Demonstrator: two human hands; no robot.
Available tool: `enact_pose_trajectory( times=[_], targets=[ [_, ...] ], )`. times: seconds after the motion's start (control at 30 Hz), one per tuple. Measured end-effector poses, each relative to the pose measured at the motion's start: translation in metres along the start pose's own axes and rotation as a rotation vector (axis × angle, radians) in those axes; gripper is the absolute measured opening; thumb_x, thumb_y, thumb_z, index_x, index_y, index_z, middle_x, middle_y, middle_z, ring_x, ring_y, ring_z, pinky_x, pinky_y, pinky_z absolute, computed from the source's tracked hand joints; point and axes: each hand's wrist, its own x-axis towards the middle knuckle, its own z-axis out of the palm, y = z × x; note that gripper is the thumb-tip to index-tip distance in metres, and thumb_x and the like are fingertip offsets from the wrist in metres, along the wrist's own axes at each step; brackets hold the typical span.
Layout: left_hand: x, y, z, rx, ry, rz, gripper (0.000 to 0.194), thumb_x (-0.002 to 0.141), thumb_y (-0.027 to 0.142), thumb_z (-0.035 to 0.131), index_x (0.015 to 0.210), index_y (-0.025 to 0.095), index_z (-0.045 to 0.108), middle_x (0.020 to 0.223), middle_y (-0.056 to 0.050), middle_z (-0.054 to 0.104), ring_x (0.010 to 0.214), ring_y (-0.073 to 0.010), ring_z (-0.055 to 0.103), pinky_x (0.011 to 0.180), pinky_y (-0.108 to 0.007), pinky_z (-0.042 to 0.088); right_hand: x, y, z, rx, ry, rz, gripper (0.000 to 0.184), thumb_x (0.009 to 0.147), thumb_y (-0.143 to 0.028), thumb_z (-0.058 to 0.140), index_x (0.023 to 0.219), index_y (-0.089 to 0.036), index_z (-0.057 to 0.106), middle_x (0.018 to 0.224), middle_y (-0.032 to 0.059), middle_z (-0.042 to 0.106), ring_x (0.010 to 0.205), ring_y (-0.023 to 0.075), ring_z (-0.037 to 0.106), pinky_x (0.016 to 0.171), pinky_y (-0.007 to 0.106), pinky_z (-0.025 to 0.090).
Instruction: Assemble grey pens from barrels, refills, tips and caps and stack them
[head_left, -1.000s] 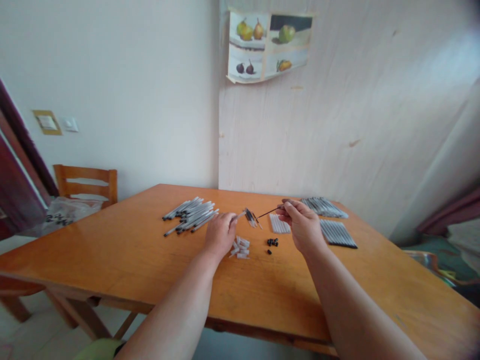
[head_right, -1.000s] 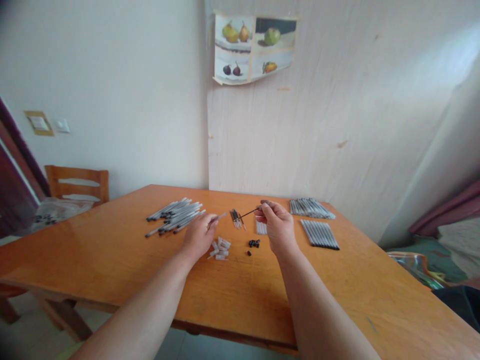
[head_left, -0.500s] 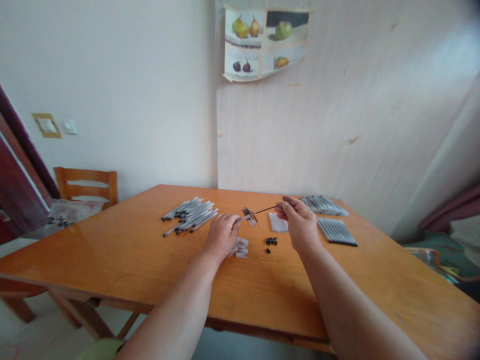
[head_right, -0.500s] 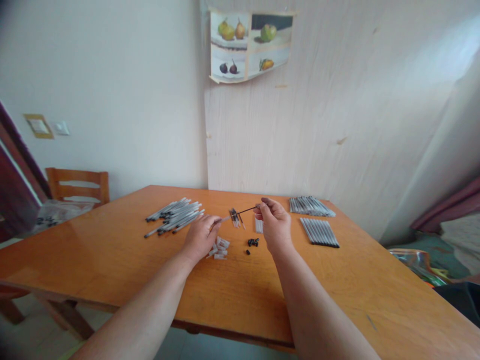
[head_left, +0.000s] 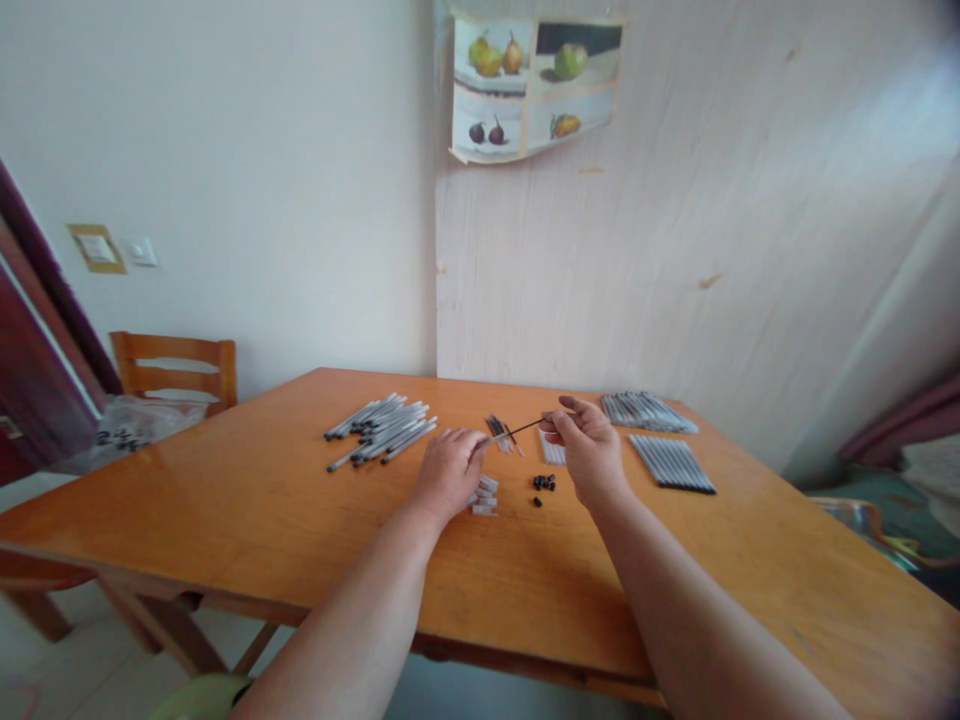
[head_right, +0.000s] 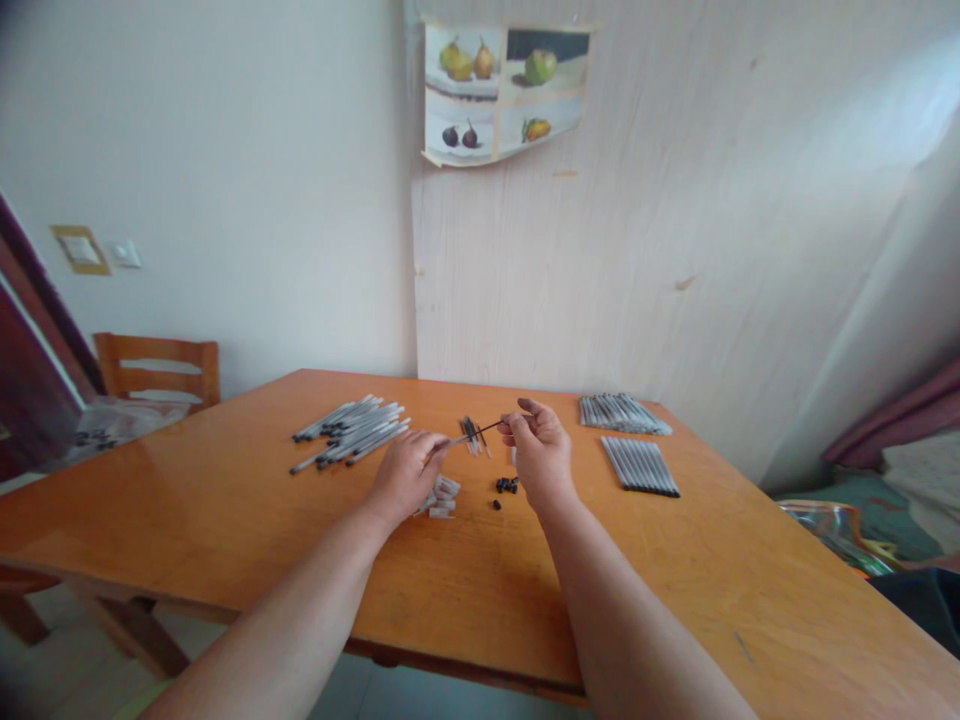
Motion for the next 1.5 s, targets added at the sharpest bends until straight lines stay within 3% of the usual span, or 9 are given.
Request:
enact_pose_trajectory(
  times=[0.17, 0.3, 0.5, 0.63, 0.87, 1.27, 1.43, 1.5],
  targets=[
    [0.000, 0.003, 0.000, -0.087, -0.029, 0.003, 0.021, 0.092, 0.026, 0.050, 0.101, 0.022, 0.068, 0.099, -0.008, 0.071, 0.095, -0.0216, 0.062, 0.085, -0.036, 0.045, -0.004, 0.003, 0.007, -0.019, -0.031, 0.039, 0.039, 0.074, -0.043, 0.070, 0.097, -0.019, 0.049, 0.084, 0.0070, 0.072, 0.072, 0.0180, 0.070, 0.062, 0.029, 0.054],
    [-0.001, 0.005, 0.004, -0.282, -0.097, -0.032, 0.020, 0.090, 0.026, 0.054, 0.099, 0.024, 0.070, 0.097, -0.008, 0.072, 0.092, -0.0209, 0.064, 0.084, -0.035, 0.047, -0.007, 0.012, 0.011, -0.124, -0.101, 0.044, 0.033, 0.074, -0.043, 0.067, 0.091, -0.020, 0.053, 0.080, 0.0052, 0.070, 0.071, 0.0177, 0.068, 0.061, 0.028, 0.052],
    [-0.003, 0.009, 0.007, -0.683, -0.237, -0.260, 0.023, 0.089, 0.035, 0.054, 0.097, 0.020, 0.069, 0.086, -0.005, 0.068, 0.070, -0.0140, 0.063, 0.065, -0.027, 0.050, -0.007, 0.024, 0.009, -0.479, -0.214, -0.015, 0.022, 0.082, -0.040, 0.056, 0.086, -0.019, 0.062, 0.078, 0.0049, 0.070, 0.073, 0.0171, 0.065, 0.064, 0.027, 0.050],
    [-0.003, 0.012, 0.002, -0.856, -0.324, -0.397, 0.030, 0.085, 0.042, 0.059, 0.100, 0.017, 0.068, 0.081, -0.003, 0.063, 0.060, -0.0093, 0.058, 0.054, -0.021, 0.047, -0.008, 0.025, 0.008, -0.563, -0.278, -0.049, 0.024, 0.084, -0.037, 0.052, 0.089, -0.018, 0.066, 0.079, 0.0041, 0.070, 0.073, 0.0165, 0.063, 0.063, 0.025, 0.048],
    [-0.002, 0.010, -0.006, -1.011, -0.384, -0.528, 0.040, 0.078, 0.049, 0.067, 0.100, 0.015, 0.067, 0.084, -0.006, 0.065, 0.057, -0.0086, 0.056, 0.046, -0.018, 0.041, -0.009, 0.024, 0.007, -0.551, -0.339, -0.076, 0.028, 0.084, -0.033, 0.052, 0.097, -0.017, 0.071, 0.084, 0.0055, 0.071, 0.076, 0.0168, 0.064, 0.064, 0.025, 0.048],
    [-0.002, 0.008, -0.010, -1.137, -0.398, -0.558, 0.037, 0.076, 0.043, 0.071, 0.098, 0.013, 0.067, 0.080, -0.006, 0.066, 0.058, -0.0096, 0.057, 0.049, -0.020, 0.044, -0.013, 0.016, 0.010, -0.359, -0.368, 0.032, 0.029, 0.083, -0.030, 0.052, 0.103, -0.017, 0.067, 0.084, 0.0062, 0.072, 0.070, 0.0164, 0.068, 0.060, 0.026, 0.052],
    [-0.001, 0.007, -0.010, -1.138, -0.362, -0.547, 0.035, 0.076, 0.039, 0.071, 0.098, 0.013, 0.068, 0.078, -0.006, 0.066, 0.058, -0.0094, 0.057, 0.050, -0.019, 0.043, -0.005, 0.006, 0.001, -0.495, -0.351, 0.051, 0.022, 0.079, -0.024, 0.051, 0.095, -0.017, 0.065, 0.075, 0.0033, 0.069, 0.062, 0.0141, 0.065, 0.057, 0.024, 0.047],
    [-0.001, 0.006, -0.009, -1.117, -0.345, -0.536, 0.033, 0.078, 0.039, 0.070, 0.099, 0.013, 0.068, 0.078, -0.006, 0.066, 0.058, -0.0097, 0.058, 0.051, -0.019, 0.044, -0.001, 0.002, -0.006, -0.624, -0.413, 0.054, 0.017, 0.076, -0.019, 0.052, 0.087, -0.017, 0.065, 0.070, 0.0023, 0.067, 0.058, 0.0131, 0.061, 0.055, 0.023, 0.044]
  ],
)
